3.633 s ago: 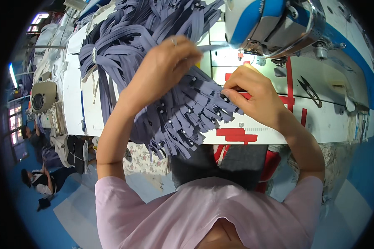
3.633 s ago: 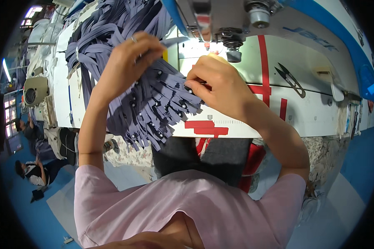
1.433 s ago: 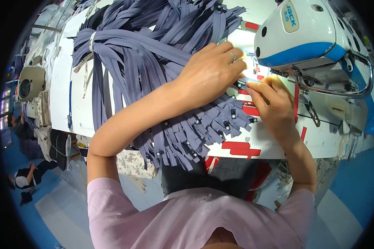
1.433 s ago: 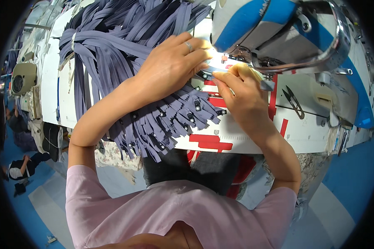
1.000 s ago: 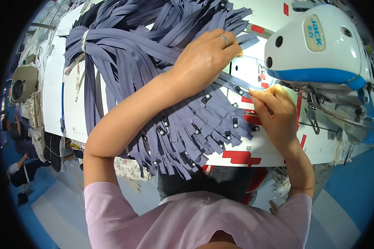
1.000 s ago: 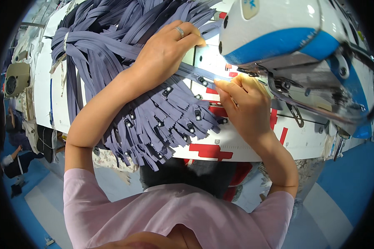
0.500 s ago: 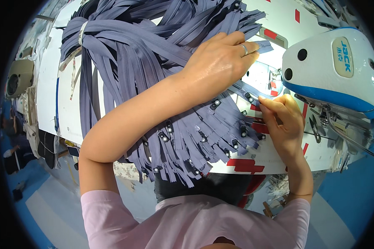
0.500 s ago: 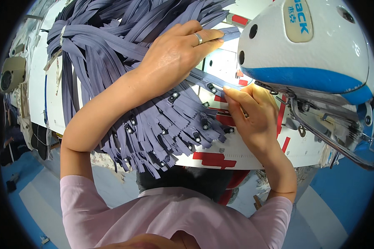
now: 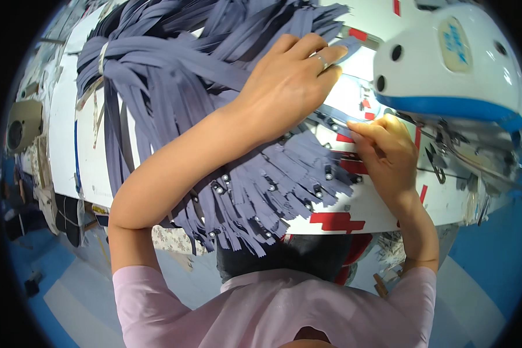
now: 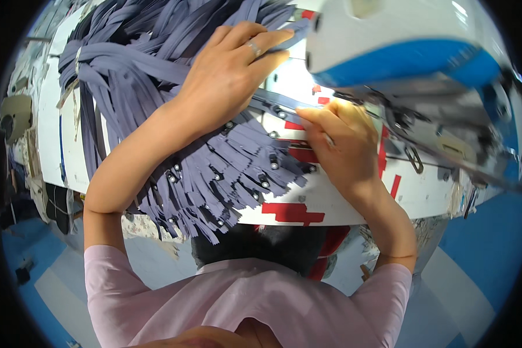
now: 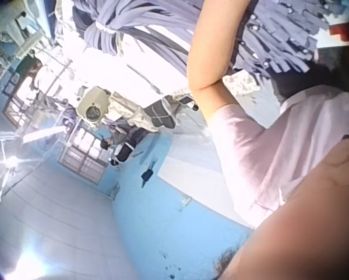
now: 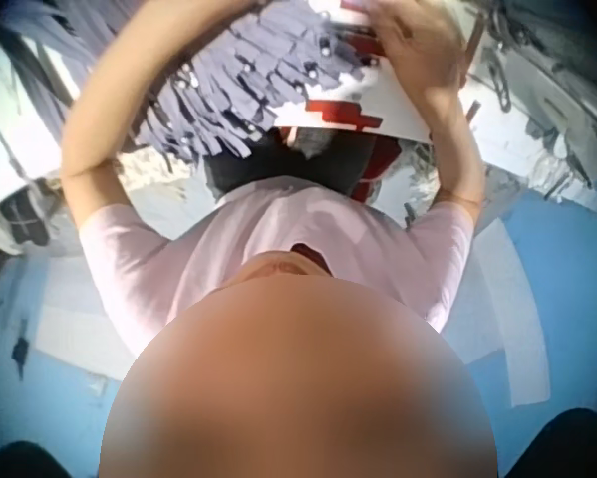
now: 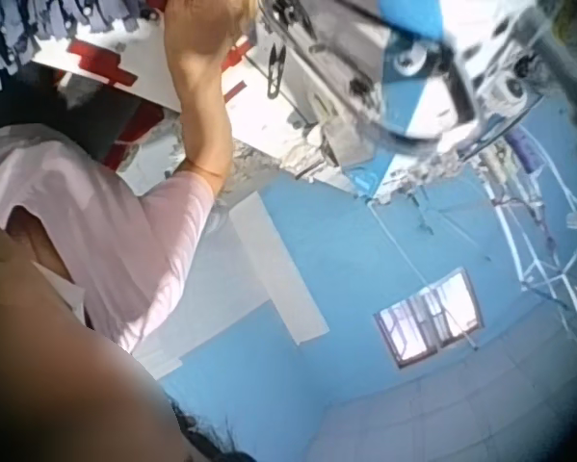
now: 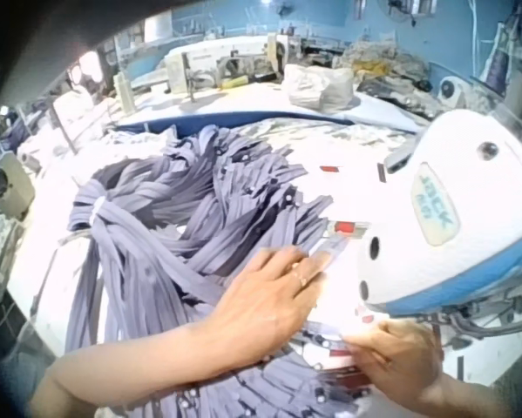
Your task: Sewing zippers onto fabric strips using an industrial sewing machine.
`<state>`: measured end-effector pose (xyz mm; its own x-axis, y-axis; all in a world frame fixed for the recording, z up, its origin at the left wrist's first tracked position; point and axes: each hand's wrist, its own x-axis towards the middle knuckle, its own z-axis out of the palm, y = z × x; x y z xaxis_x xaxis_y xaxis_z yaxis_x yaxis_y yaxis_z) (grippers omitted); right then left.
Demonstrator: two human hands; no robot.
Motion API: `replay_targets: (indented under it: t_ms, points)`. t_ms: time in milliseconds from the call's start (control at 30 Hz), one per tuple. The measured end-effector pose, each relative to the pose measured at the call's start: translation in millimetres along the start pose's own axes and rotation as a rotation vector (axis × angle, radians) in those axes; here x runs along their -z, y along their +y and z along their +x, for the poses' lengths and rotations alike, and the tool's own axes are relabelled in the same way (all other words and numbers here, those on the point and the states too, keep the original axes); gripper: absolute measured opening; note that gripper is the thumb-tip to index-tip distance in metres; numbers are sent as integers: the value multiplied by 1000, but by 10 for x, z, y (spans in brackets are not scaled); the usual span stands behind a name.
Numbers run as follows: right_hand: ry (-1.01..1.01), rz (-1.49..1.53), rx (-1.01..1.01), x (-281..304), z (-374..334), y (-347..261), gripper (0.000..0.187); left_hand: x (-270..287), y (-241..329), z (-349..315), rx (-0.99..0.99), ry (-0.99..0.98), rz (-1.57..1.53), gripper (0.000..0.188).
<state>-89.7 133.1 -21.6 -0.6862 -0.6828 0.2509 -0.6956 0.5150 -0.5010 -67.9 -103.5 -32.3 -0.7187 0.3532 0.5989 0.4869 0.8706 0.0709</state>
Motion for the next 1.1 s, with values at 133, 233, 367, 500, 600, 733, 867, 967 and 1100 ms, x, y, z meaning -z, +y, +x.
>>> replay_targets:
  t_ms: [133, 233, 367, 500, 600, 733, 867, 967, 1100]
  points:
    - [93, -7, 52, -104, 12, 37, 13, 219, 280, 34, 51, -190, -336, 15]
    - [-34, 30, -73, 28, 4, -31, 11, 105, 270, 23, 149, -220, -501, 15]
    - [222, -256, 291, -53, -240, 328, 11, 42, 387, 129, 191, -232, -524, 13]
    - [347, 35, 49, 296, -445, 203, 8, 56, 459, 35, 280, -228, -430, 9]
    - [713, -56, -219, 747, -942, 415, 9, 79, 581, 98, 280, -216, -406, 11]
    - [1103, -236, -484, 1488, -1505, 1079, 31, 44, 691, 135, 271, -228, -385, 11]
    - [1047, 524, -671, 1850, -1514, 1443, 53, 67, 667, 114, 215, -230, -340, 9]
    - [825, 1025, -718, 1918, -1359, 1469, 50, 99, 690, 115, 280, -256, -368, 7]
    - [843, 1216, -762, 1987, -1298, 1426, 39, 70, 656, 126, 235, -258, -347, 8]
